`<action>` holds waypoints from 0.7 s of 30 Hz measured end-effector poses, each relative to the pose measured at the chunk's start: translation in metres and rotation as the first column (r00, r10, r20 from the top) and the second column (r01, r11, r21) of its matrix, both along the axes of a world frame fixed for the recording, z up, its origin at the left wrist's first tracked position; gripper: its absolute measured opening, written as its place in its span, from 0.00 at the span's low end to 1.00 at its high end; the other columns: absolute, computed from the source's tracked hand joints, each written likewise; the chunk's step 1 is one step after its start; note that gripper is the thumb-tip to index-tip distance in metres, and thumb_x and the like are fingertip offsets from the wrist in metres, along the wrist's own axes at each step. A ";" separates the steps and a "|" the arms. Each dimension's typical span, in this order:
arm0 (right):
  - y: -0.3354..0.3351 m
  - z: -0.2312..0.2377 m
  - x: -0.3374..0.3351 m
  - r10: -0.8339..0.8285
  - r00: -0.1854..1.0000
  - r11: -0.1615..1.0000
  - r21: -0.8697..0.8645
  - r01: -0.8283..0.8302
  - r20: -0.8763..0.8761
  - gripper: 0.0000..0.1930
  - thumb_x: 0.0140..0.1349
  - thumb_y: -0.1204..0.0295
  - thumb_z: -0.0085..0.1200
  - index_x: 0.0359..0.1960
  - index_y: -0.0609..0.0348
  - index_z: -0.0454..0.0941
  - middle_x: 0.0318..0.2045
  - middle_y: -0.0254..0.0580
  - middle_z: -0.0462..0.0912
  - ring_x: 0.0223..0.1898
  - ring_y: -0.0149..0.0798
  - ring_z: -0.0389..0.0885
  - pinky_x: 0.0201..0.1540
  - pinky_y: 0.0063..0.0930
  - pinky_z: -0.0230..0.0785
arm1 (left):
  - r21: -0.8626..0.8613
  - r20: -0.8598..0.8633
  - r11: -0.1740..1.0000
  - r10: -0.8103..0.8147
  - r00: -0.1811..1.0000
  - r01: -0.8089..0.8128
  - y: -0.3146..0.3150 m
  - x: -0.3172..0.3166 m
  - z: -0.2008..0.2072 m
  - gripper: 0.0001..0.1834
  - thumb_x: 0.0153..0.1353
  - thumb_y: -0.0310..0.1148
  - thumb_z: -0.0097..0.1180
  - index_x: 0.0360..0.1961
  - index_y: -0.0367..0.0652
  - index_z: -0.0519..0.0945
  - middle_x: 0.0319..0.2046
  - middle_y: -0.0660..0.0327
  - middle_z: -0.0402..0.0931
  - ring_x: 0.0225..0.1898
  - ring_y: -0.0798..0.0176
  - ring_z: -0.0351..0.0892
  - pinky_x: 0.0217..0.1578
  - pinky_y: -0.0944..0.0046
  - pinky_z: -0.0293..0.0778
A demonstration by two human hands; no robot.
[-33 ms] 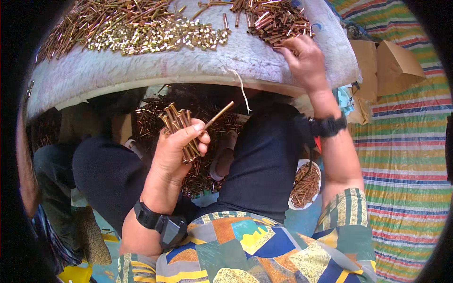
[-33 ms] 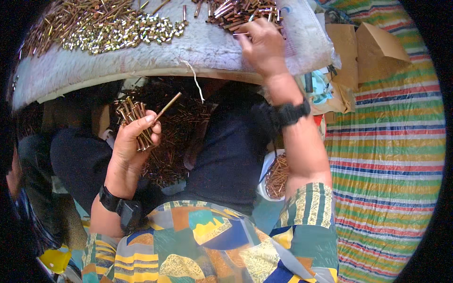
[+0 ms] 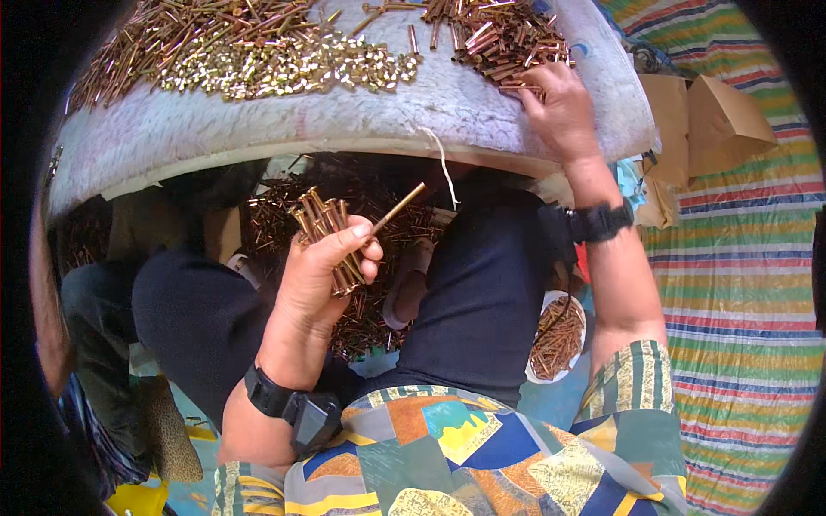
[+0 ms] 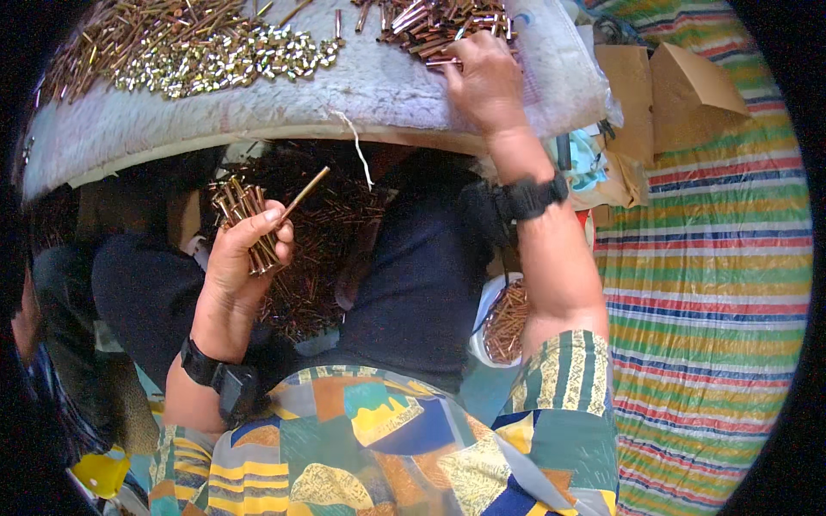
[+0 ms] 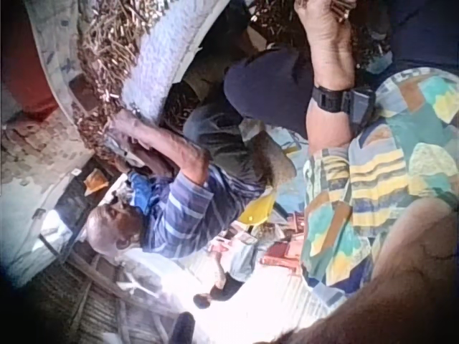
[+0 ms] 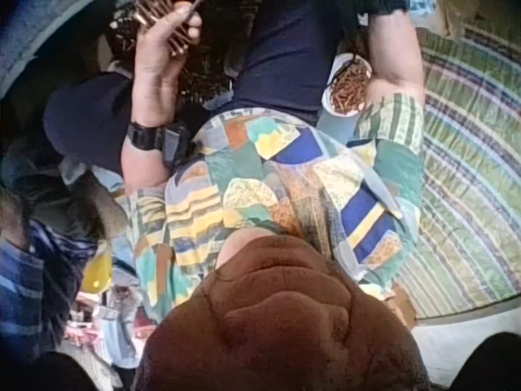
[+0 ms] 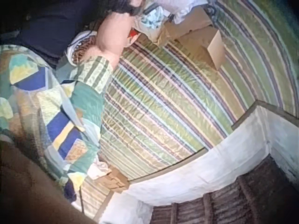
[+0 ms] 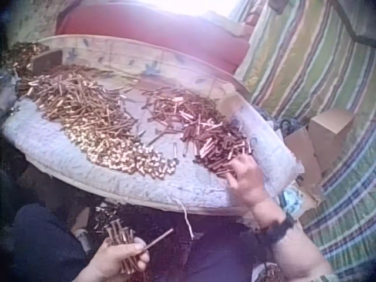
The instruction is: Manually assembling small brass and copper metal components on a workbench.
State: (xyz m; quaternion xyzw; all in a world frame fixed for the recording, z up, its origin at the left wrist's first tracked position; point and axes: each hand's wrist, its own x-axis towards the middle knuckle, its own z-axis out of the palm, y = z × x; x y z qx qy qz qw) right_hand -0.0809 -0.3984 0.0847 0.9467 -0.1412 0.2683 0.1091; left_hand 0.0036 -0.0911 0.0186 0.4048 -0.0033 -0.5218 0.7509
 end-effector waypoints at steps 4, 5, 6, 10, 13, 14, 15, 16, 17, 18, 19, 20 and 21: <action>-0.007 -0.015 0.009 -0.094 0.987 0.994 -0.072 0.085 -0.129 0.07 0.48 0.69 0.54 0.27 0.57 0.75 0.33 0.42 0.74 0.41 0.45 0.71 0.42 0.37 0.66 | -0.003 -0.026 1.000 0.009 1.000 -0.009 0.002 0.003 -0.002 0.08 0.50 0.31 0.56 0.30 0.37 0.75 0.20 0.58 0.74 0.18 0.68 0.73 0.20 0.72 0.70; -0.010 -0.014 0.010 -0.042 0.993 0.993 -0.110 0.030 -0.111 0.07 0.48 0.69 0.54 0.27 0.56 0.75 0.34 0.42 0.74 0.41 0.45 0.70 0.42 0.38 0.65 | -0.017 -0.026 1.000 0.004 1.000 -0.004 0.001 0.003 -0.001 0.09 0.50 0.31 0.56 0.30 0.37 0.74 0.20 0.58 0.74 0.18 0.68 0.73 0.20 0.72 0.70; -0.011 -0.014 0.008 0.008 0.995 0.989 -0.145 -0.022 -0.099 0.06 0.48 0.69 0.53 0.27 0.56 0.74 0.35 0.41 0.74 0.42 0.46 0.70 0.43 0.38 0.64 | -0.028 -0.030 1.000 -0.004 1.000 0.003 0.000 0.003 -0.003 0.09 0.50 0.31 0.56 0.30 0.37 0.74 0.20 0.58 0.74 0.18 0.68 0.73 0.20 0.72 0.70; 0.050 0.009 0.005 0.306 0.952 0.765 0.602 -0.228 -0.028 0.06 0.52 0.74 0.54 0.31 0.60 0.77 0.29 0.41 0.77 0.31 0.38 0.76 0.35 0.26 0.68 | -0.028 -0.020 0.999 0.021 1.000 -0.021 0.002 0.005 -0.006 0.09 0.50 0.31 0.56 0.32 0.40 0.73 0.21 0.59 0.73 0.18 0.69 0.72 0.18 0.74 0.69; 0.078 0.020 0.003 0.549 0.836 0.559 0.738 -0.377 0.012 0.06 0.53 0.77 0.54 0.33 0.62 0.78 0.26 0.38 0.77 0.27 0.31 0.75 0.31 0.19 0.67 | -0.061 -0.071 0.998 0.012 0.997 -0.016 0.003 0.007 -0.004 0.09 0.51 0.29 0.56 0.31 0.36 0.74 0.21 0.58 0.74 0.18 0.68 0.73 0.20 0.73 0.71; 0.082 0.020 0.003 0.549 0.836 0.558 0.739 -0.376 0.011 0.06 0.53 0.77 0.54 0.33 0.62 0.78 0.26 0.38 0.77 0.27 0.31 0.75 0.31 0.19 0.67 | -0.066 -0.069 0.998 0.004 0.998 -0.009 0.003 0.008 -0.004 0.09 0.51 0.29 0.56 0.32 0.36 0.74 0.21 0.58 0.74 0.18 0.68 0.73 0.20 0.73 0.71; 0.085 0.020 0.002 0.546 0.837 0.492 0.798 -0.350 0.030 0.07 0.53 0.77 0.54 0.34 0.62 0.78 0.27 0.37 0.77 0.27 0.29 0.75 0.31 0.18 0.67 | -0.063 -0.063 0.998 0.005 0.998 -0.009 0.004 0.007 -0.002 0.09 0.50 0.29 0.56 0.32 0.36 0.74 0.20 0.58 0.74 0.18 0.68 0.74 0.19 0.73 0.71; 0.088 0.020 0.002 0.542 0.839 0.420 0.849 -0.322 0.049 0.07 0.53 0.78 0.53 0.34 0.63 0.78 0.27 0.35 0.76 0.28 0.27 0.74 0.32 0.17 0.66 | -0.063 -0.063 0.998 0.007 0.998 -0.011 0.004 0.007 -0.002 0.09 0.50 0.29 0.56 0.32 0.36 0.74 0.20 0.58 0.74 0.18 0.68 0.74 0.19 0.73 0.71; 0.091 0.021 0.003 0.544 0.837 0.419 0.849 -0.323 0.049 0.07 0.53 0.78 0.53 0.34 0.63 0.78 0.27 0.35 0.76 0.28 0.27 0.74 0.32 0.17 0.66 | -0.074 -0.065 0.997 0.004 0.998 -0.009 0.004 0.007 -0.002 0.09 0.50 0.29 0.56 0.32 0.35 0.74 0.20 0.58 0.75 0.18 0.68 0.74 0.19 0.73 0.71; 0.093 0.023 0.004 0.572 0.819 0.417 0.846 -0.332 0.039 0.06 0.53 0.78 0.53 0.34 0.63 0.78 0.27 0.35 0.76 0.28 0.27 0.74 0.32 0.17 0.66 | -0.086 -0.067 0.996 0.000 0.998 -0.006 0.004 0.007 -0.002 0.09 0.50 0.28 0.56 0.32 0.35 0.74 0.20 0.57 0.75 0.18 0.68 0.74 0.19 0.73 0.71; 0.095 0.023 0.005 0.600 0.800 0.415 0.843 -0.341 0.028 0.06 0.53 0.79 0.52 0.34 0.64 0.78 0.27 0.35 0.76 0.28 0.27 0.74 0.31 0.17 0.66 | -0.087 -0.068 0.996 0.003 0.998 -0.008 0.004 0.007 -0.002 0.09 0.50 0.28 0.56 0.32 0.35 0.74 0.20 0.57 0.75 0.18 0.68 0.74 0.19 0.73 0.71; 0.097 0.023 0.006 0.602 0.798 0.415 0.843 -0.342 0.027 0.06 0.53 0.79 0.52 0.34 0.64 0.78 0.27 0.35 0.76 0.28 0.27 0.74 0.31 0.17 0.66 | -0.090 -0.064 0.996 -0.002 0.998 -0.004 0.005 0.008 -0.002 0.09 0.50 0.28 0.56 0.32 0.35 0.74 0.20 0.57 0.75 0.18 0.68 0.74 0.19 0.73 0.71; 0.098 0.022 0.007 0.601 0.797 0.379 0.857 -0.349 0.060 0.06 0.54 0.79 0.52 0.33 0.64 0.78 0.26 0.35 0.76 0.28 0.26 0.73 0.31 0.17 0.66 | -0.092 -0.061 0.996 -0.007 0.998 0.001 0.005 0.009 -0.002 0.09 0.50 0.28 0.56 0.32 0.35 0.74 0.20 0.57 0.75 0.18 0.67 0.74 0.19 0.73 0.71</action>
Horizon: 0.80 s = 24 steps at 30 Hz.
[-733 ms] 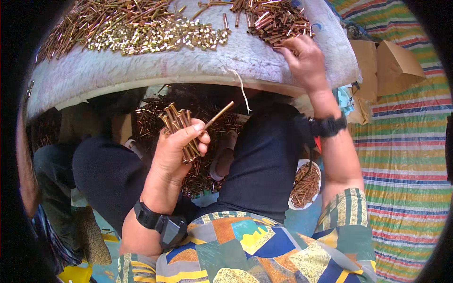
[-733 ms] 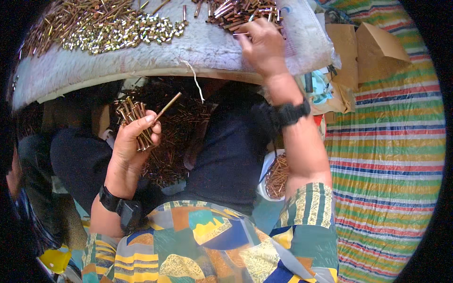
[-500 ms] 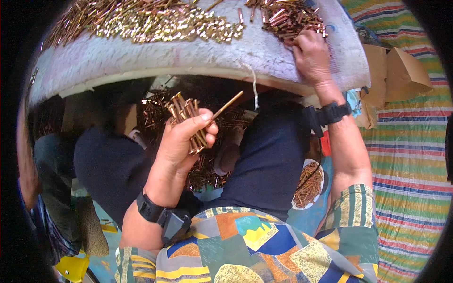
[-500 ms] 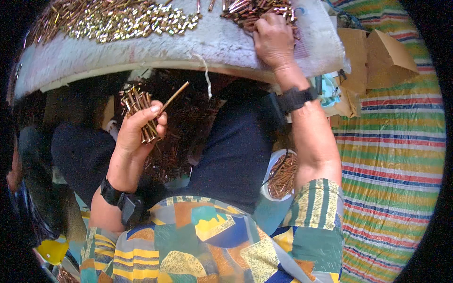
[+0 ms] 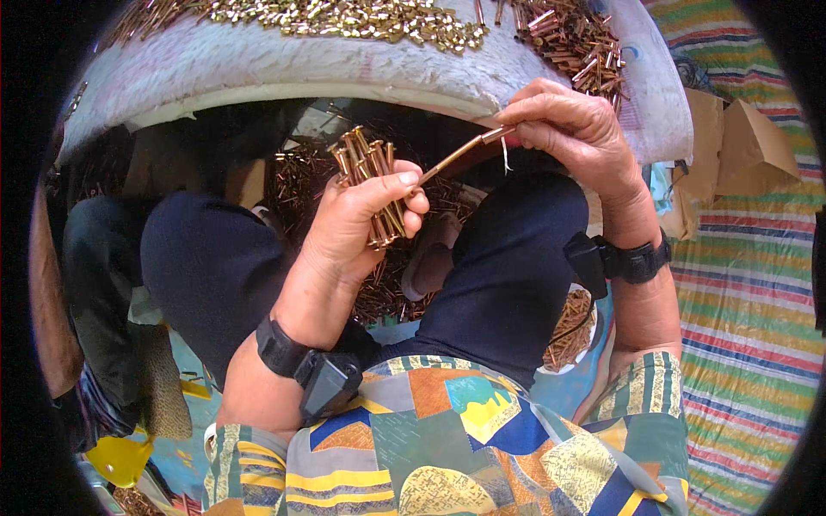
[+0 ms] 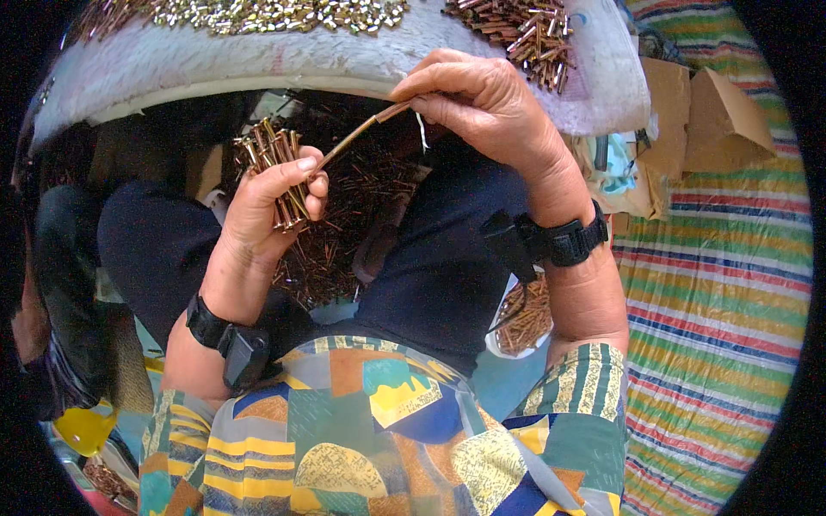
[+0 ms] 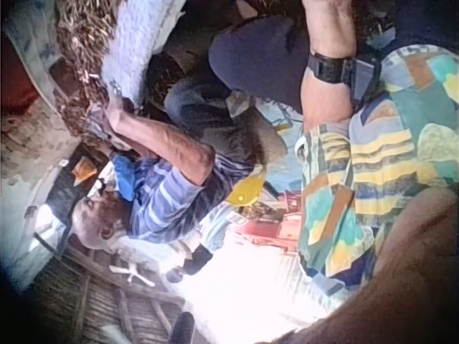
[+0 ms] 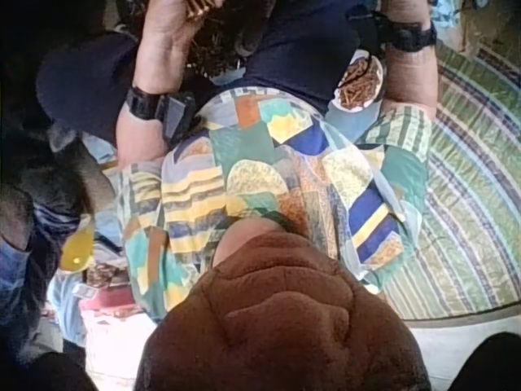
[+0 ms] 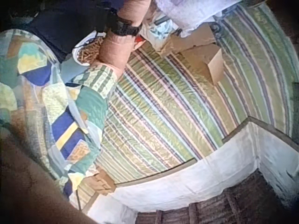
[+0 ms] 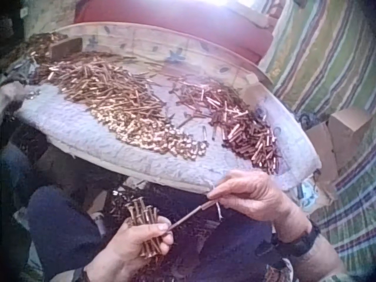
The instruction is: Manually assembling small brass and copper metal components on a workbench.
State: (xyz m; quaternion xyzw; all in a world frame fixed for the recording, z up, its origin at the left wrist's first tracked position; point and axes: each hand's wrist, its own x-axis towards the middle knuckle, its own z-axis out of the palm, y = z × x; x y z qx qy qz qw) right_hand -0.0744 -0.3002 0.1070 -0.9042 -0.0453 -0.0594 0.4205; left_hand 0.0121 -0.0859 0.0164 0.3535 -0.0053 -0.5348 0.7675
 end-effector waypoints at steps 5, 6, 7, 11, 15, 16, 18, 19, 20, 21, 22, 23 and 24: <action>0.010 0.001 -0.001 -0.040 0.992 0.967 0.245 0.069 -0.121 0.06 0.54 0.79 0.51 0.34 0.63 0.77 0.23 0.32 0.76 0.24 0.23 0.73 0.26 0.15 0.65 | -0.020 0.034 1.000 0.009 0.999 -0.008 0.005 0.001 0.004 0.10 0.49 0.28 0.57 0.33 0.35 0.74 0.20 0.57 0.75 0.17 0.67 0.74 0.18 0.72 0.71; 0.016 0.000 0.000 -0.075 0.981 0.938 0.320 0.130 -0.179 0.07 0.54 0.78 0.52 0.35 0.63 0.75 0.22 0.31 0.75 0.22 0.22 0.72 0.24 0.14 0.65 | -0.024 0.084 1.000 0.007 0.996 -0.005 0.006 0.001 0.004 0.11 0.49 0.28 0.58 0.33 0.35 0.75 0.20 0.57 0.75 0.17 0.67 0.74 0.18 0.72 0.71; 0.021 -0.002 0.001 -0.104 0.966 0.902 0.387 0.192 -0.238 0.08 0.54 0.77 0.52 0.36 0.62 0.74 0.21 0.31 0.75 0.21 0.21 0.72 0.22 0.13 0.64 | -0.030 0.134 1.000 0.005 0.991 -0.001 0.006 0.002 0.005 0.11 0.48 0.28 0.58 0.33 0.34 0.75 0.20 0.57 0.75 0.17 0.67 0.74 0.18 0.71 0.71; 0.051 -0.009 0.008 -0.031 0.954 0.908 0.390 0.152 -0.299 0.07 0.54 0.77 0.52 0.33 0.63 0.69 0.16 0.32 0.73 0.16 0.21 0.70 0.17 0.14 0.62 | -0.014 0.088 1.000 0.015 0.996 -0.014 0.006 -0.002 0.009 0.11 0.49 0.29 0.59 0.33 0.34 0.75 0.20 0.57 0.75 0.18 0.68 0.75 0.18 0.72 0.73; 0.054 -0.016 0.016 -0.023 0.959 0.893 0.426 0.148 -0.284 0.06 0.56 0.75 0.51 0.31 0.64 0.69 0.16 0.33 0.73 0.15 0.22 0.70 0.16 0.15 0.61 | -0.026 0.013 0.999 0.042 0.999 -0.041 0.006 0.000 0.010 0.12 0.50 0.29 0.59 0.34 0.35 0.75 0.20 0.59 0.75 0.18 0.68 0.76 0.18 0.73 0.73; 0.050 -0.011 0.019 -0.063 0.970 0.894 0.418 0.160 -0.236 0.06 0.57 0.74 0.50 0.31 0.64 0.71 0.17 0.33 0.74 0.15 0.22 0.70 0.16 0.15 0.62 | -0.013 0.011 0.998 0.054 0.998 -0.054 0.005 0.000 0.015 0.12 0.50 0.28 0.59 0.34 0.35 0.75 0.20 0.58 0.75 0.18 0.68 0.75 0.18 0.73 0.73; 0.031 -0.003 0.029 -0.217 0.970 0.898 0.367 0.244 -0.111 0.06 0.57 0.73 0.50 0.32 0.65 0.75 0.18 0.34 0.75 0.16 0.23 0.71 0.18 0.15 0.64 | -0.024 0.011 0.998 0.066 0.998 -0.066 0.007 0.001 0.018 0.11 0.50 0.28 0.58 0.34 0.35 0.75 0.20 0.58 0.75 0.18 0.68 0.75 0.19 0.72 0.73; 0.013 -0.005 0.036 -0.336 0.942 0.913 0.237 0.331 -0.019 0.06 0.57 0.73 0.51 0.32 0.64 0.76 0.19 0.33 0.76 0.17 0.23 0.72 0.19 0.15 0.65 | -0.037 0.008 0.997 0.072 0.997 -0.071 0.008 0.000 0.017 0.11 0.50 0.28 0.58 0.35 0.35 0.75 0.20 0.59 0.75 0.18 0.68 0.75 0.19 0.72 0.74; -0.002 -0.006 0.042 -0.401 0.913 0.912 0.127 0.390 0.079 0.06 0.56 0.73 0.51 0.29 0.64 0.77 0.18 0.33 0.76 0.18 0.23 0.72 0.20 0.16 0.65 | -0.037 0.007 0.997 0.075 0.997 -0.074 0.010 0.000 0.016 0.11 0.50 0.28 0.58 0.35 0.35 0.75 0.20 0.59 0.75 0.18 0.68 0.75 0.19 0.72 0.74; -0.014 -0.009 0.048 -0.446 0.889 0.894 0.079 0.440 0.105 0.06 0.55 0.74 0.52 0.28 0.64 0.77 0.18 0.33 0.76 0.19 0.22 0.72 0.21 0.16 0.66 | -0.016 -0.004 0.995 0.097 0.995 -0.097 0.011 0.000 0.014 0.11 0.50 0.28 0.58 0.35 0.35 0.75 0.20 0.59 0.75 0.18 0.67 0.75 0.20 0.72 0.73; -0.030 -0.016 0.052 -0.457 0.882 0.889 0.031 0.456 0.113 0.05 0.54 0.74 0.53 0.28 0.63 0.78 0.19 0.34 0.77 0.20 0.24 0.74 0.23 0.18 0.67 | 0.000 -0.013 0.993 0.119 0.993 -0.119 0.010 0.000 0.011 0.11 0.50 0.28 0.58 0.34 0.35 0.75 0.20 0.59 0.75 0.18 0.67 0.75 0.20 0.72 0.73; -0.044 -0.026 0.055 -0.467 0.876 0.881 -0.016 0.472 0.122 0.05 0.52 0.74 0.54 0.28 0.62 0.78 0.20 0.36 0.79 0.20 0.25 0.75 0.24 0.19 0.68 | -0.004 -0.014 0.993 0.121 0.993 -0.121 0.009 -0.001 0.008 0.11 0.50 0.28 0.58 0.34 0.35 0.75 0.20 0.59 0.75 0.18 0.67 0.75 0.20 0.72 0.73; -0.048 -0.033 0.061 -0.465 0.878 0.883 -0.017 0.470 0.118 0.05 0.52 0.74 0.54 0.28 0.62 0.78 0.20 0.36 0.79 0.20 0.25 0.75 0.24 0.19 0.68 | -0.016 -0.025 0.993 0.120 0.993 -0.120 0.009 0.000 0.008 0.11 0.50 0.28 0.58 0.35 0.35 0.74 0.19 0.59 0.75 0.18 0.67 0.75 0.20 0.72 0.73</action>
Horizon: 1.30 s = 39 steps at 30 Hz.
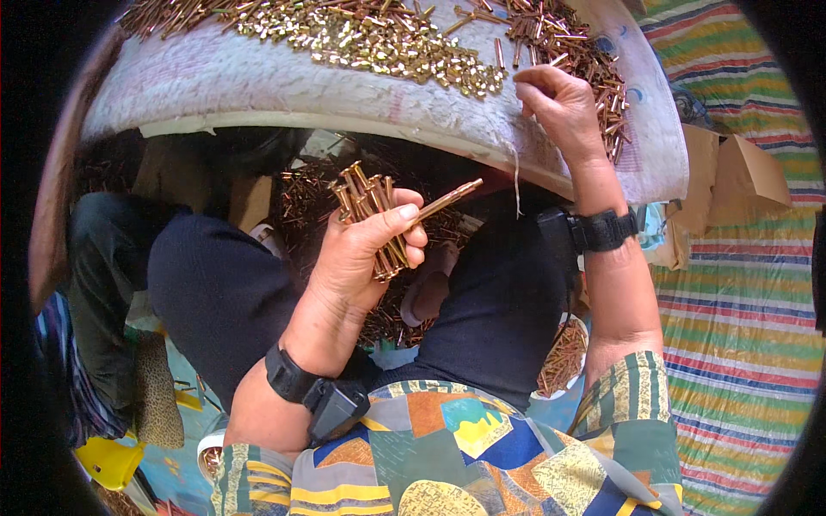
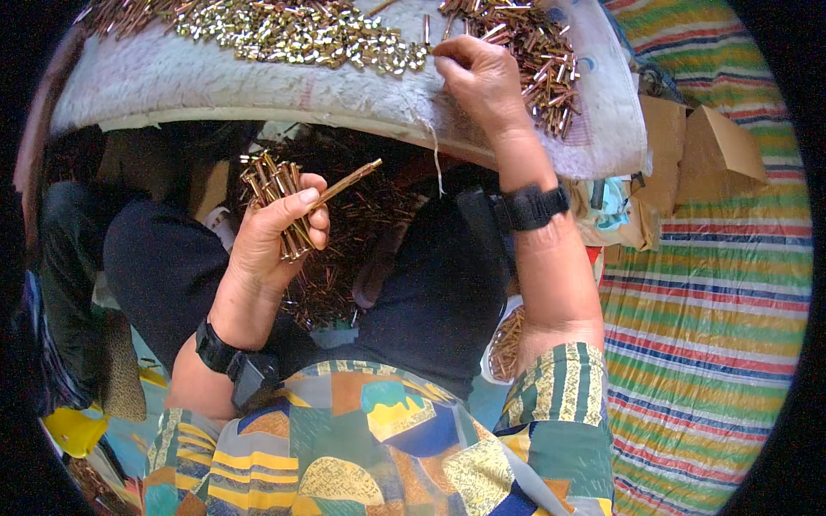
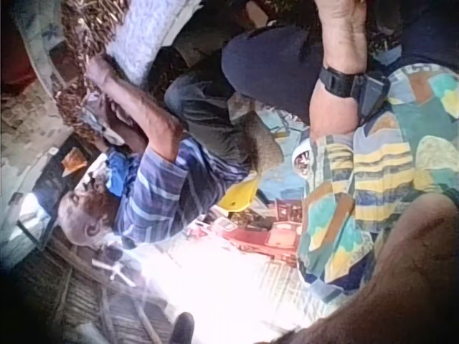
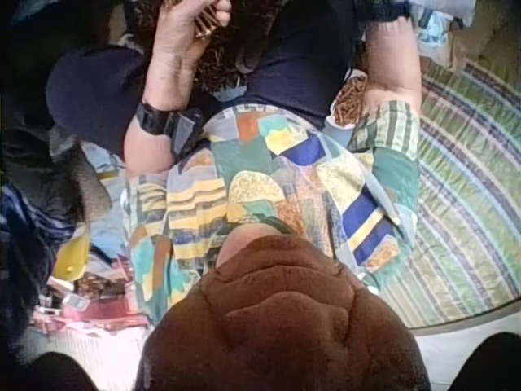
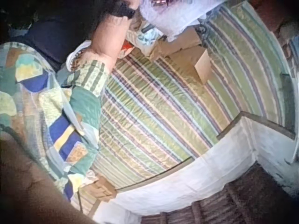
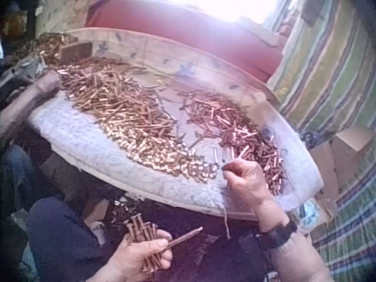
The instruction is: Manually assembling small brass and copper metal components on a workbench.
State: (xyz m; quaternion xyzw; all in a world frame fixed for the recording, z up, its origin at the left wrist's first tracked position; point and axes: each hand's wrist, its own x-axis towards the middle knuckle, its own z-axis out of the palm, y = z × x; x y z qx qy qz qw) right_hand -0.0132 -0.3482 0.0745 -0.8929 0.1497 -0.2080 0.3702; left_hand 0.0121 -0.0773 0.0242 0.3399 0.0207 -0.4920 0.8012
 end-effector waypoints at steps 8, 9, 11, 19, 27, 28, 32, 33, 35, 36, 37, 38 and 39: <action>0.009 -0.009 0.016 0.068 0.997 0.795 -0.603 -0.068 -0.022 0.05 0.48 0.76 0.53 0.28 0.57 0.75 0.27 0.44 0.78 0.30 0.45 0.78 0.34 0.31 0.70 | -0.009 -0.013 1.000 -0.006 1.000 0.006 0.002 0.003 -0.003 0.12 0.50 0.28 0.56 0.36 0.38 0.73 0.19 0.60 0.74 0.17 0.67 0.73 0.19 0.71 0.72; 0.010 -0.009 0.015 0.085 0.995 0.736 -0.670 -0.097 -0.051 0.06 0.49 0.78 0.53 0.30 0.58 0.75 0.28 0.44 0.77 0.31 0.43 0.78 0.34 0.29 0.70 | -0.011 -0.016 1.000 -0.006 1.000 0.006 0.002 0.004 -0.004 0.11 0.50 0.28 0.55 0.36 0.38 0.73 0.19 0.60 0.74 0.17 0.67 0.73 0.19 0.71 0.72; 0.010 -0.008 0.015 0.090 0.994 0.714 -0.692 -0.103 -0.056 0.05 0.49 0.77 0.52 0.29 0.58 0.74 0.28 0.44 0.76 0.31 0.46 0.77 0.34 0.32 0.69 | -0.010 -0.017 1.000 -0.010 1.000 0.010 0.002 0.004 -0.004 0.11 0.51 0.28 0.55 0.37 0.38 0.73 0.19 0.60 0.74 0.17 0.67 0.73 0.19 0.71 0.71; 0.009 -0.017 0.021 -0.052 0.994 0.580 -0.813 -0.052 -0.101 0.02 0.51 0.75 0.48 0.26 0.58 0.71 0.26 0.48 0.75 0.31 0.53 0.74 0.34 0.40 0.67 | -0.084 -0.048 0.996 -0.004 0.999 0.000 -0.001 0.003 -0.005 0.11 0.51 0.28 0.56 0.36 0.35 0.74 0.20 0.59 0.74 0.18 0.67 0.74 0.20 0.72 0.73; 0.042 0.018 -0.025 0.154 0.987 0.977 0.153 -0.146 -0.047 0.08 0.49 0.77 0.50 0.30 0.66 0.78 0.23 0.33 0.78 0.25 0.23 0.73 0.29 0.15 0.66 | -0.062 -0.040 0.998 -0.035 0.999 0.033 -0.001 0.004 -0.001 0.11 0.52 0.28 0.54 0.37 0.39 0.73 0.20 0.60 0.73 0.19 0.67 0.73 0.20 0.72 0.72; 0.054 0.019 -0.035 0.177 0.984 0.945 0.282 -0.164 -0.018 0.08 0.50 0.78 0.50 0.31 0.66 0.77 0.24 0.32 0.78 0.25 0.22 0.72 0.28 0.14 0.65 | -0.060 -0.044 0.998 -0.038 0.998 0.036 -0.002 0.004 -0.001 0.11 0.52 0.28 0.54 0.37 0.39 0.73 0.20 0.60 0.73 0.19 0.67 0.73 0.20 0.72 0.72; 0.081 0.012 -0.057 0.228 0.968 0.792 0.559 -0.245 0.100 0.12 0.52 0.80 0.53 0.40 0.64 0.72 0.29 0.32 0.75 0.26 0.21 0.70 0.25 0.12 0.63 | -0.086 -0.051 0.995 -0.050 0.997 0.045 -0.005 0.004 -0.003 0.12 0.51 0.29 0.56 0.36 0.35 0.73 0.19 0.60 0.74 0.18 0.68 0.75 0.20 0.73 0.73; 0.081 0.013 -0.057 0.222 0.970 0.791 0.564 -0.238 0.097 0.12 0.52 0.80 0.53 0.40 0.64 0.72 0.29 0.32 0.75 0.26 0.21 0.70 0.25 0.12 0.63 | -0.089 -0.056 0.995 -0.059 0.997 0.054 -0.008 0.004 0.002 0.12 0.51 0.29 0.55 0.37 0.34 0.73 0.19 0.60 0.74 0.18 0.68 0.75 0.20 0.73 0.73; 0.080 0.017 -0.057 0.212 0.963 0.740 0.617 -0.269 0.167 0.13 0.52 0.81 0.52 0.40 0.64 0.71 0.30 0.34 0.75 0.26 0.22 0.71 0.24 0.13 0.63 | -0.097 -0.066 0.994 -0.065 0.996 0.059 -0.014 0.006 0.009 0.12 0.51 0.29 0.55 0.37 0.34 0.73 0.19 0.59 0.74 0.18 0.68 0.75 0.20 0.73 0.73; 0.079 0.016 -0.058 0.210 0.962 0.727 0.629 -0.274 0.175 0.13 0.52 0.81 0.51 0.41 0.65 0.69 0.30 0.36 0.74 0.26 0.23 0.70 0.24 0.13 0.63 | -0.112 -0.069 0.992 -0.064 0.996 0.056 -0.015 0.005 0.009 0.12 0.51 0.29 0.55 0.37 0.34 0.73 0.19 0.59 0.74 0.19 0.68 0.75 0.20 0.73 0.73; 0.078 0.014 -0.059 0.210 0.962 0.726 0.630 -0.274 0.176 0.13 0.52 0.81 0.51 0.41 0.65 0.69 0.30 0.36 0.74 0.26 0.23 0.70 0.24 0.13 0.63 | -0.110 -0.068 0.992 -0.064 0.996 0.056 -0.016 0.005 0.009 0.12 0.51 0.29 0.55 0.37 0.34 0.73 0.19 0.59 0.74 0.19 0.68 0.75 0.20 0.73 0.73; 0.078 0.012 -0.059 0.212 0.959 0.734 0.618 -0.282 0.186 0.13 0.52 0.82 0.51 0.41 0.65 0.68 0.30 0.36 0.74 0.26 0.23 0.70 0.24 0.13 0.63 | -0.115 -0.062 0.991 -0.079 0.995 0.072 -0.016 0.006 0.009 0.12 0.52 0.29 0.55 0.38 0.36 0.73 0.20 0.59 0.73 0.19 0.67 0.74 0.21 0.72 0.72; 0.079 0.010 -0.059 0.213 0.957 0.741 0.606 -0.290 0.197 0.14 0.52 0.82 0.51 0.41 0.65 0.68 0.30 0.36 0.74 0.26 0.23 0.70 0.24 0.13 0.63 | -0.118 -0.055 0.989 -0.094 0.994 0.087 -0.015 0.006 0.009 0.12 0.52 0.29 0.54 0.39 0.39 0.73 0.20 0.59 0.73 0.19 0.66 0.73 0.21 0.71 0.72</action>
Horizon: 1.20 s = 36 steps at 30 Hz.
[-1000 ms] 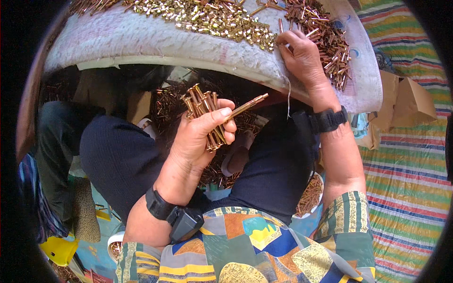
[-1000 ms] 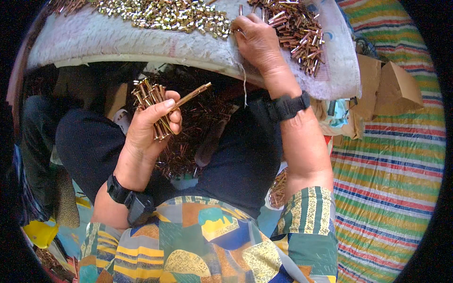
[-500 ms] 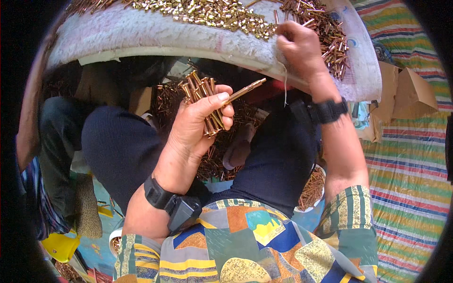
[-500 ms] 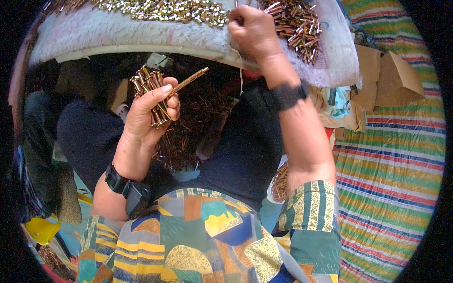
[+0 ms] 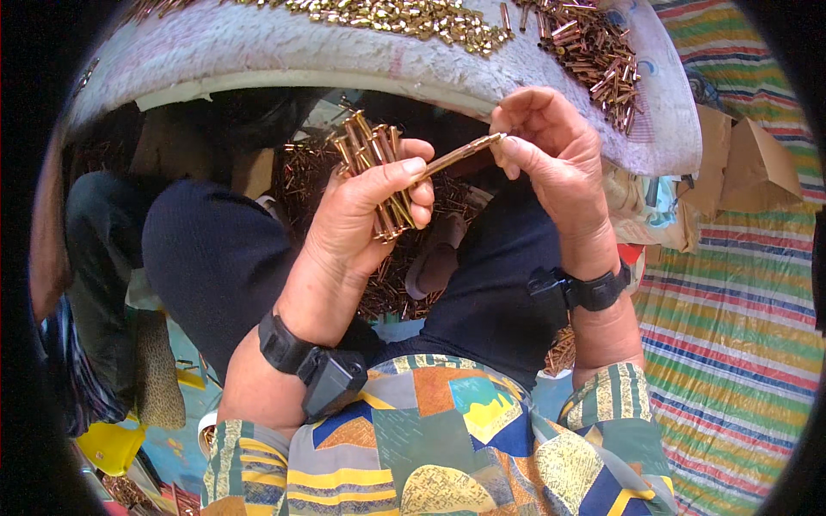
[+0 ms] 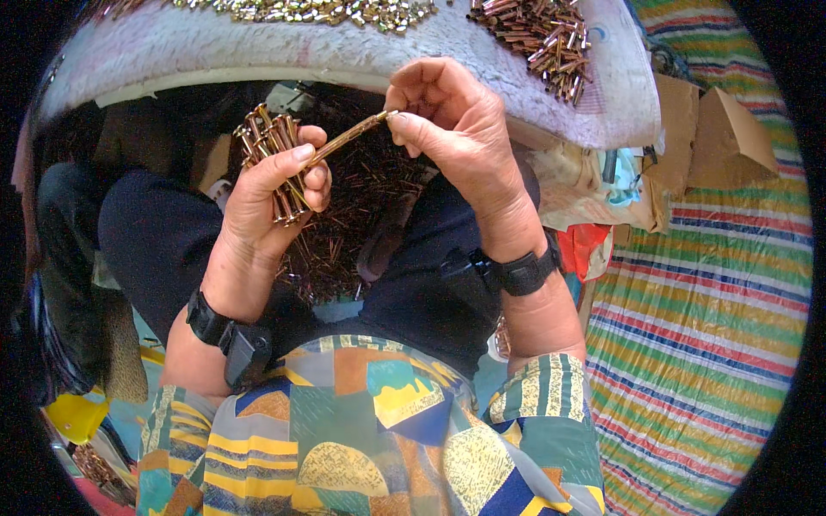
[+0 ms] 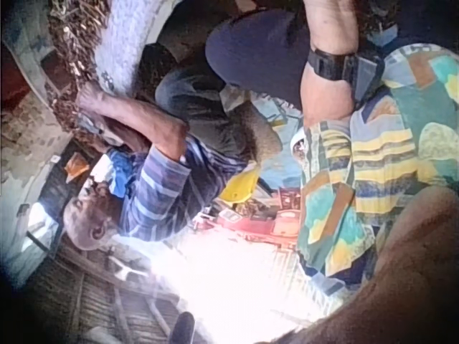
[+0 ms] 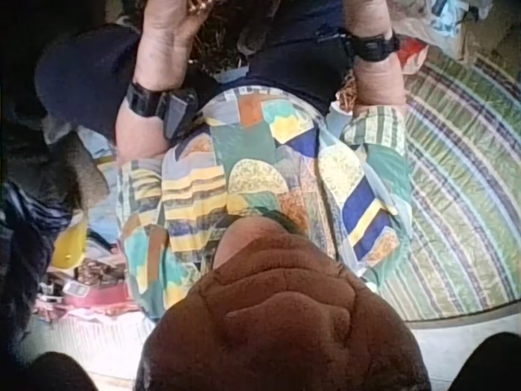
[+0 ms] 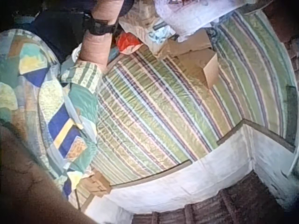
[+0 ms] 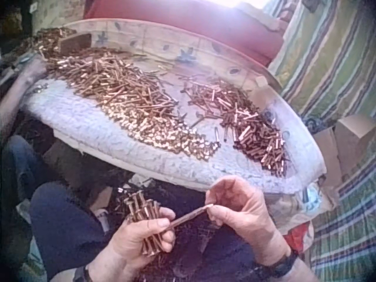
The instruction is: Manually assembling small brass and copper metal components on a workbench.
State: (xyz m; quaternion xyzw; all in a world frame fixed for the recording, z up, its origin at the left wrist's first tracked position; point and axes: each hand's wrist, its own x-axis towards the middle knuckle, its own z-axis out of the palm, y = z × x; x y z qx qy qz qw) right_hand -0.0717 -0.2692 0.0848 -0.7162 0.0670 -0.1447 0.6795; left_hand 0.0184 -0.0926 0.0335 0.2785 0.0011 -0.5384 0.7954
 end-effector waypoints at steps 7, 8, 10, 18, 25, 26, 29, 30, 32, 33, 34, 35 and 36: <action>0.013 -0.010 0.001 -0.033 0.999 0.999 0.004 0.033 0.042 0.15 0.51 0.82 0.52 0.42 0.64 0.67 0.30 0.38 0.74 0.26 0.24 0.71 0.25 0.14 0.65 | -0.007 0.037 1.000 0.014 0.999 -0.014 0.011 0.001 -0.009 0.12 0.52 0.28 0.54 0.39 0.39 0.73 0.20 0.59 0.73 0.19 0.66 0.73 0.21 0.71 0.72; 0.013 -0.010 0.000 -0.035 0.998 0.999 0.010 0.035 0.058 0.15 0.51 0.82 0.52 0.42 0.63 0.66 0.30 0.38 0.74 0.26 0.24 0.71 0.25 0.14 0.65 | -0.012 0.043 1.000 0.024 0.999 -0.023 0.011 0.001 -0.009 0.13 0.51 0.28 0.55 0.38 0.36 0.73 0.20 0.59 0.73 0.19 0.67 0.74 0.21 0.72 0.72; 0.015 -0.009 0.000 -0.037 0.997 0.999 0.017 0.035 0.072 0.16 0.51 0.82 0.53 0.42 0.63 0.66 0.30 0.38 0.74 0.26 0.24 0.71 0.26 0.14 0.65 | -0.018 0.048 0.999 0.034 0.998 -0.033 0.012 0.000 -0.009 0.14 0.50 0.28 0.56 0.37 0.34 0.73 0.19 0.59 0.74 0.18 0.67 0.74 0.20 0.72 0.72; 0.012 -0.007 0.000 0.003 0.999 1.000 -0.023 -0.002 0.048 0.16 0.53 0.80 0.52 0.44 0.64 0.65 0.30 0.37 0.74 0.26 0.23 0.70 0.26 0.13 0.64 | 0.004 0.079 0.999 0.038 0.996 -0.038 0.010 0.000 -0.008 0.13 0.50 0.28 0.56 0.36 0.33 0.73 0.19 0.59 0.74 0.17 0.68 0.74 0.18 0.73 0.72; 0.016 -0.002 -0.004 -0.049 0.997 0.981 -0.188 0.037 -0.063 0.16 0.55 0.76 0.52 0.45 0.63 0.65 0.28 0.31 0.73 0.28 0.19 0.68 0.31 0.11 0.61 | 0.020 0.087 0.999 0.025 0.996 -0.027 0.011 0.000 -0.009 0.13 0.49 0.27 0.57 0.36 0.34 0.74 0.19 0.59 0.74 0.17 0.68 0.75 0.19 0.73 0.73; 0.016 -0.001 -0.006 -0.045 0.997 0.976 -0.218 0.030 -0.067 0.15 0.55 0.76 0.52 0.45 0.62 0.65 0.28 0.30 0.73 0.29 0.19 0.68 0.31 0.10 0.61 | 0.032 0.101 0.999 0.020 0.995 -0.023 0.011 0.000 -0.009 0.13 0.49 0.27 0.57 0.36 0.34 0.74 0.19 0.59 0.74 0.17 0.68 0.75 0.18 0.73 0.73; 0.018 -0.002 -0.009 -0.037 0.997 0.964 -0.265 0.019 -0.063 0.15 0.55 0.77 0.51 0.45 0.62 0.65 0.28 0.30 0.72 0.29 0.19 0.68 0.32 0.11 0.61 | 0.051 0.136 0.999 0.007 0.991 -0.014 0.014 -0.001 -0.008 0.13 0.49 0.27 0.57 0.36 0.34 0.74 0.19 0.59 0.74 0.17 0.68 0.75 0.18 0.73 0.73; 0.019 -0.002 -0.010 -0.031 0.998 0.958 -0.285 0.015 -0.055 0.15 0.55 0.78 0.50 0.45 0.61 0.65 0.28 0.30 0.72 0.29 0.19 0.68 0.32 0.11 0.61 | 0.056 0.155 0.998 0.001 0.988 -0.010 0.014 -0.002 -0.008 0.13 0.49 0.27 0.57 0.36 0.34 0.74 0.19 0.59 0.74 0.17 0.68 0.75 0.18 0.74 0.72; 0.023 -0.005 -0.012 -0.025 1.000 0.955 -0.295 0.021 -0.010 0.16 0.55 0.79 0.50 0.45 0.61 0.64 0.28 0.30 0.72 0.30 0.19 0.68 0.32 0.12 0.61 | 0.037 0.133 0.999 -0.011 0.991 0.006 0.016 -0.002 -0.011 0.13 0.49 0.27 0.57 0.36 0.33 0.74 0.19 0.59 0.74 0.17 0.68 0.74 0.18 0.74 0.72; 0.023 -0.006 -0.013 -0.018 0.999 0.951 -0.307 0.028 0.035 0.16 0.55 0.80 0.49 0.46 0.61 0.64 0.29 0.30 0.72 0.30 0.20 0.68 0.32 0.12 0.61 | 0.016 0.111 1.000 -0.023 0.994 0.021 0.016 -0.001 -0.011 0.13 0.49 0.27 0.57 0.36 0.33 0.74 0.19 0.59 0.74 0.17 0.68 0.74 0.17 0.74 0.72; 0.023 -0.007 -0.015 -0.021 0.999 0.951 -0.308 0.030 0.034 0.16 0.55 0.80 0.49 0.46 0.61 0.64 0.29 0.30 0.72 0.30 0.20 0.68 0.32 0.12 0.61 | 0.015 0.110 1.000 -0.025 0.994 0.024 0.015 -0.002 -0.011 0.13 0.49 0.27 0.57 0.36 0.33 0.74 0.19 0.59 0.74 0.17 0.68 0.74 0.17 0.74 0.72; 0.023 -0.009 -0.016 -0.034 0.998 0.944 -0.325 0.046 0.044 0.17 0.55 0.81 0.49 0.46 0.61 0.63 0.29 0.30 0.72 0.30 0.20 0.68 0.33 0.12 0.61 | 0.008 0.093 0.999 -0.038 0.995 0.037 0.013 -0.002 -0.012 0.13 0.49 0.27 0.57 0.36 0.33 0.74 0.19 0.59 0.74 0.17 0.68 0.74 0.17 0.74 0.72; 0.022 -0.009 -0.017 -0.045 0.997 0.938 -0.341 0.061 0.055 0.17 0.55 0.82 0.48 0.46 0.61 0.63 0.30 0.31 0.72 0.30 0.20 0.68 0.34 0.12 0.61 | 0.003 0.078 0.999 -0.049 0.996 0.049 0.012 -0.002 -0.011 0.13 0.48 0.27 0.57 0.36 0.33 0.74 0.19 0.59 0.74 0.17 0.68 0.74 0.17 0.74 0.72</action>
